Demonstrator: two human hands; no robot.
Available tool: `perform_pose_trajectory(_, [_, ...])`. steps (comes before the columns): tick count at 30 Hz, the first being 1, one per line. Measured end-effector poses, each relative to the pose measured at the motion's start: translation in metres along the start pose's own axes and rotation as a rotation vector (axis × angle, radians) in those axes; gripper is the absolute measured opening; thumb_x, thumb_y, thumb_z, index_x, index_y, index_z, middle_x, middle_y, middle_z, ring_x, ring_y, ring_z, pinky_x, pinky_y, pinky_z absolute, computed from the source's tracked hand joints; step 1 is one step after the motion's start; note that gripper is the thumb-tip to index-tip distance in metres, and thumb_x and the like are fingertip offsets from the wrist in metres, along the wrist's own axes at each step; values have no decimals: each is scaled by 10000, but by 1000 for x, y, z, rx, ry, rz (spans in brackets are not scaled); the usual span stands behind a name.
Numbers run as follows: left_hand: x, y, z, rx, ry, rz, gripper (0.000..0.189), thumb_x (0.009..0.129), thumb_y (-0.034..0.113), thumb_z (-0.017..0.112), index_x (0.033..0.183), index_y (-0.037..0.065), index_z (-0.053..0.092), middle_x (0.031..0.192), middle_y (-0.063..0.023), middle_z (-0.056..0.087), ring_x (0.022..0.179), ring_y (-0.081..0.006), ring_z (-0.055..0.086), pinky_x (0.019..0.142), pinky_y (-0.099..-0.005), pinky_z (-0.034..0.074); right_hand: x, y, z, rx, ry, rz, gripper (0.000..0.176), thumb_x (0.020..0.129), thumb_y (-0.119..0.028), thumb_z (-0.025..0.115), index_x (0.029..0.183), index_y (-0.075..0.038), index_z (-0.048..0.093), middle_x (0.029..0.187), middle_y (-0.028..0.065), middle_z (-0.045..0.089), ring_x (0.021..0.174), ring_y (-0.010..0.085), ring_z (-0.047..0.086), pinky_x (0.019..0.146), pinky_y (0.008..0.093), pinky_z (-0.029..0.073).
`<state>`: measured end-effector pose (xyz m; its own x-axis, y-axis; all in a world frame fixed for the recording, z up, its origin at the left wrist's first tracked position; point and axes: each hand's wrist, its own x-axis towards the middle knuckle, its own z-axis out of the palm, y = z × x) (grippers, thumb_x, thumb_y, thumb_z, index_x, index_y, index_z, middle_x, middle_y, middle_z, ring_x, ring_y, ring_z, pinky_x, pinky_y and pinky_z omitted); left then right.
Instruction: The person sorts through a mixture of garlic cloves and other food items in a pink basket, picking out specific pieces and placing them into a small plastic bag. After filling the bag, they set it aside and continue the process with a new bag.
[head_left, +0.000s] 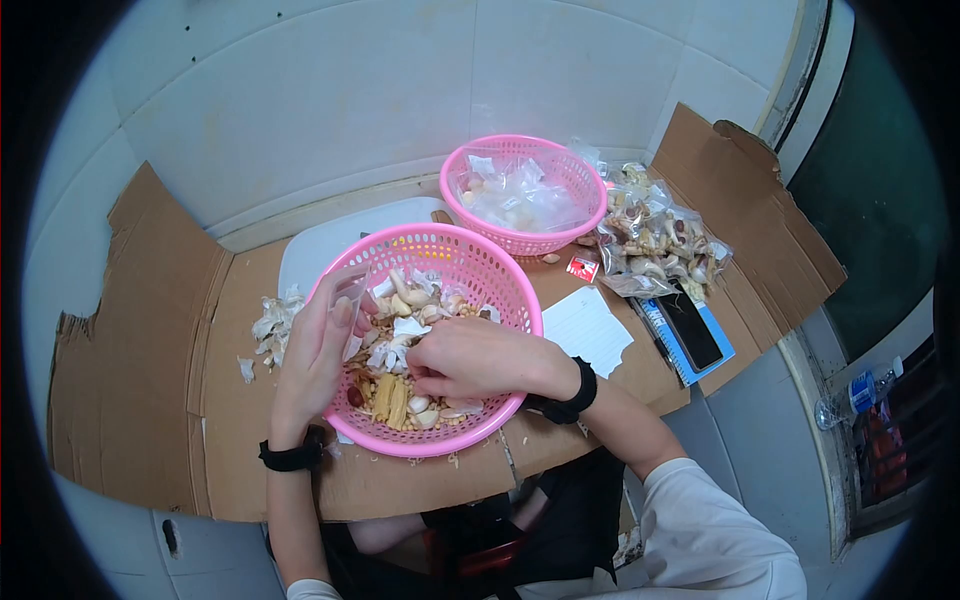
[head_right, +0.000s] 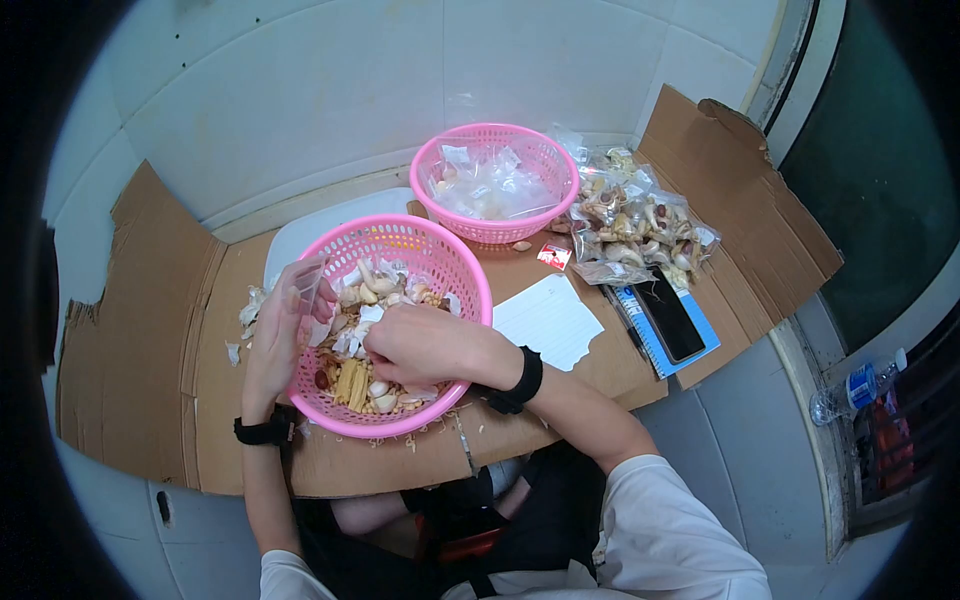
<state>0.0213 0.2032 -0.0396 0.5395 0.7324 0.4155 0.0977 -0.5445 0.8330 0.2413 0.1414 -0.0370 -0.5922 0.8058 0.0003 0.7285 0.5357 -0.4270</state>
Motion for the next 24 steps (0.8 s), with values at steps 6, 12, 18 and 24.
perform_pose_trajectory(6, [0, 0, -1, -6, -4, 2, 643, 1115, 545, 410, 1427, -1, 546, 1020, -94, 660, 889, -168, 607, 840, -325, 500, 0, -1, -1, 5, 21, -8, 275, 981, -252, 653, 909, 7, 712, 788, 193, 707, 781, 384, 703, 745, 487, 547])
perform_pose_trajectory(12, [0, 2, -1, -8, -7, -3, 640, 1113, 540, 421, 1432, 0, 543, 1033, -99, 665, 892, -167, 608, 847, -329, 503, 2, -12, -8, 21, 196, -48, 292, 1014, -257, 613, 883, -5, 677, 725, 202, 664, 733, 410, 676, 699, 509, 522])
perform_pose_trajectory(18, [0, 3, 0, 44, -12, 6, 610, 1114, 511, 424, 1437, 8, 546, 1063, -87, 652, 909, -150, 597, 857, -311, 496, 9, -9, -6, 211, 641, -192, 178, 1021, -178, 618, 962, -12, 594, 727, 137, 609, 622, 320, 607, 621, 418, 491])
perform_pose_trajectory(24, [-1, 2, -4, 20, -81, -2, 526, 1076, 406, 559, 1439, 26, 554, 1125, -127, 680, 976, -183, 650, 900, -342, 525, 5, -13, -15, 415, 855, -118, 142, 1002, -142, 667, 999, -15, 603, 766, 61, 575, 650, 164, 571, 601, 321, 448])
